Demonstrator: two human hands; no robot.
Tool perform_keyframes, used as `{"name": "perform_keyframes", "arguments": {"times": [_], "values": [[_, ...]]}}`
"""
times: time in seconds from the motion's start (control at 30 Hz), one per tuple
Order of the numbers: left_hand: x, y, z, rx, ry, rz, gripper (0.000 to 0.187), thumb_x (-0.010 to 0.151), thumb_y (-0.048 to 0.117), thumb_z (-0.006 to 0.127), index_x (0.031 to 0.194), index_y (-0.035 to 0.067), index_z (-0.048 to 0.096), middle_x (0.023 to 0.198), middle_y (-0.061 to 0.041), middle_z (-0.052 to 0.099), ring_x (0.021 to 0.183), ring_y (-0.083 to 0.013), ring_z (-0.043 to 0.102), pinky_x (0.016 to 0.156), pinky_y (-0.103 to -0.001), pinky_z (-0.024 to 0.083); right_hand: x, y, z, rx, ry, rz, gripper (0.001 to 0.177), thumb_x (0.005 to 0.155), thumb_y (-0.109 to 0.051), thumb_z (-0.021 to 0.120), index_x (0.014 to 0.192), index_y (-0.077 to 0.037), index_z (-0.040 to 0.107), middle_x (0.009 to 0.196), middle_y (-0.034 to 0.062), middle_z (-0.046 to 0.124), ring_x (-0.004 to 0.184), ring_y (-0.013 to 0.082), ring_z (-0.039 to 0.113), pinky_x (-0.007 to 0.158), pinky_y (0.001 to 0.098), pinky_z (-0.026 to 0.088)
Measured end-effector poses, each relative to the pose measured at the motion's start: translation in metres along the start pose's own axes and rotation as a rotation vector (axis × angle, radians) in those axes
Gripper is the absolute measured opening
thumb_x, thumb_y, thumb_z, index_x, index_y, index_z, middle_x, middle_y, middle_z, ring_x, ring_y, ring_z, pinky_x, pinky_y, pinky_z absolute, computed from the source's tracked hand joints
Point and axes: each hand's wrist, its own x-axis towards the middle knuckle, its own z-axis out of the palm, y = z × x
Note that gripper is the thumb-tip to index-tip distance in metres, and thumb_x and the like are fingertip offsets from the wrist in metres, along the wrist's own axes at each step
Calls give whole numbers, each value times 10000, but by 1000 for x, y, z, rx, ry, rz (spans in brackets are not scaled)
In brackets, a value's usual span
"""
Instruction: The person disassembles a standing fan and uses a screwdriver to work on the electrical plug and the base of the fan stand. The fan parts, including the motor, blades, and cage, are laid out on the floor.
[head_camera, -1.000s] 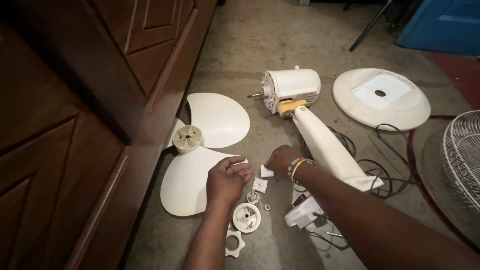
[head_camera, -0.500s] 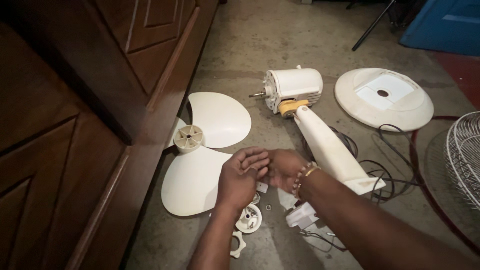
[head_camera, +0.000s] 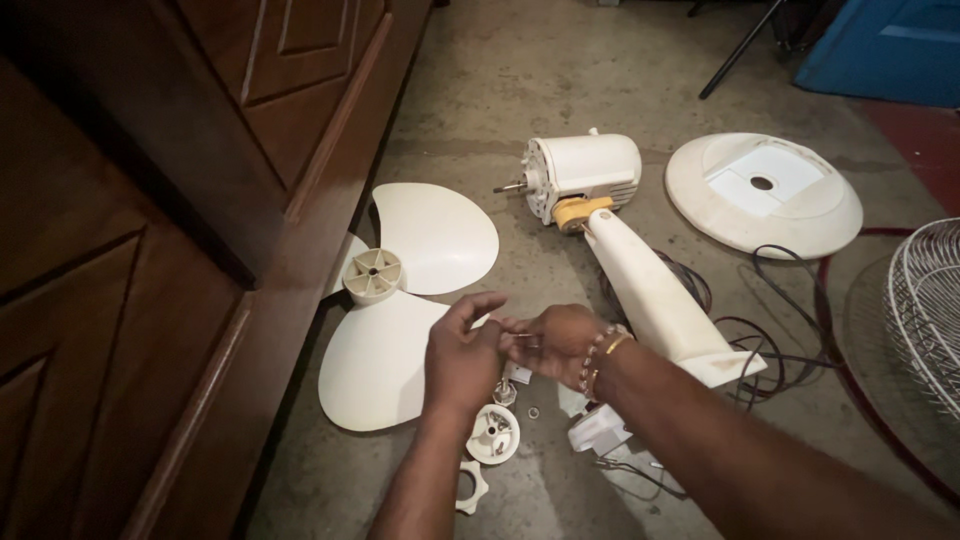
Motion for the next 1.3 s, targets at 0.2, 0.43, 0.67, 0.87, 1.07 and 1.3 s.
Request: {"name": "perform_keyframes", "arguments": {"times": [0.2,0.43,0.67,0.87,1.07,1.3], "values": [[2,5,0,12,94,-47,219,935,106,644,1126,23,710,1017,-89,746,789,-131,752,671,-257,626,31,-16,-4,-1125,124,-200,251,936,-242,558,971,-86,752,906,144,736,846,310,728,770,416,608],[-5,16,-1,115,127,-73,227,900,206,705,1058,48,746,955,-42,787,696,-105,735,597,-278,564,-19,-14,30,-2069,154,-629,135,826,-277,735,838,-164,809,888,128,742,848,328,730,800,436,577],[-6,16,-4,278,145,-43,237,878,226,713,1047,67,761,977,-53,805,666,-127,722,625,-297,567,-32,-7,44,-2071,156,-632,88,836,-187,728,857,-179,814,899,119,746,864,328,731,810,441,576],[-1,6,-7,382,181,121,221,879,228,749,1009,55,790,995,-78,816,812,-107,748,750,-266,558,-35,-7,47,-1873,194,-626,197,790,-73,698,863,-204,824,903,106,765,874,313,738,835,424,578],[5,3,-15,201,133,-12,244,889,228,719,1041,39,743,1010,-75,798,752,-141,770,664,-279,597,-82,-33,45,-1512,274,-791,102,781,-143,748,857,-142,816,863,96,789,817,266,769,783,372,595],[-2,13,-8,104,107,-81,249,902,218,715,1062,29,742,1020,-73,772,759,-138,751,620,-276,601,-204,11,-12,-1134,558,-508,165,919,-249,794,943,-86,801,763,84,747,669,237,780,633,351,609]]}}
